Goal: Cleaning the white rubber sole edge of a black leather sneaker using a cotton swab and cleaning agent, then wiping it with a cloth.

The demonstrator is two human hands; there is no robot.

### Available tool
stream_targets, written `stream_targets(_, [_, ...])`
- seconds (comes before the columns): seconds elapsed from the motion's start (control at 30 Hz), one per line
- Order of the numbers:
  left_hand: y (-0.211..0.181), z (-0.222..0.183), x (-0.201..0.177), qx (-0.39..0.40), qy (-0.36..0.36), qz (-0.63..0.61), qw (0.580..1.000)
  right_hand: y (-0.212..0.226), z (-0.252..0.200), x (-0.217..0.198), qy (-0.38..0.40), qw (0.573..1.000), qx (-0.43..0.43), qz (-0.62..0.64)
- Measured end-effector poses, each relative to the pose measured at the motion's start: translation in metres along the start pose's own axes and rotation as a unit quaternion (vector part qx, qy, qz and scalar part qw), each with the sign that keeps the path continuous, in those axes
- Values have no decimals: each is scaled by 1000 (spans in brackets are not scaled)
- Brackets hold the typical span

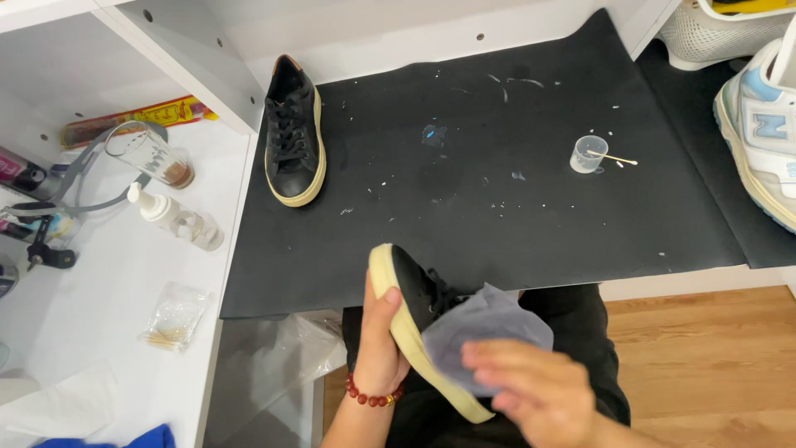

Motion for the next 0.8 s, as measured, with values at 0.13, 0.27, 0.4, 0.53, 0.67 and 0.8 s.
stream_targets(0.13, [-17, -1, -9, 58, 17, -65, 996, 18, 23, -59, -231, 955, 173, 67])
stream_targets(0.27, [-53, 7, 27, 156, 24, -74, 985, 24, -6, -97, -367, 895, 208, 143])
stream_targets(0.4, [-57, 7, 65, 281, -36, 97, 954, 70, 80, -23, -49, 973, -120, -193])
stream_targets(0.53, [-32, 9, 38, 291, -13, 63, 955, 65, 106, 27, -28, 940, -149, -305])
stream_targets(0.67, [-48, 17, 29, 235, -53, -104, 965, 30, 76, 24, -19, 932, -131, -336])
stream_targets(0.8, [-82, 20, 23, 272, -118, -133, 946, -9, 45, 8, -44, 908, -105, -403])
Point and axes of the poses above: each hand's wrist, its own z-axis towards the middle knuckle, its own x-axis out of the palm, y = z × x, the point moved 4 cm from there along z, towards the middle knuckle, and after that the axes turned 9 degrees about y, right-handed, at the moved point
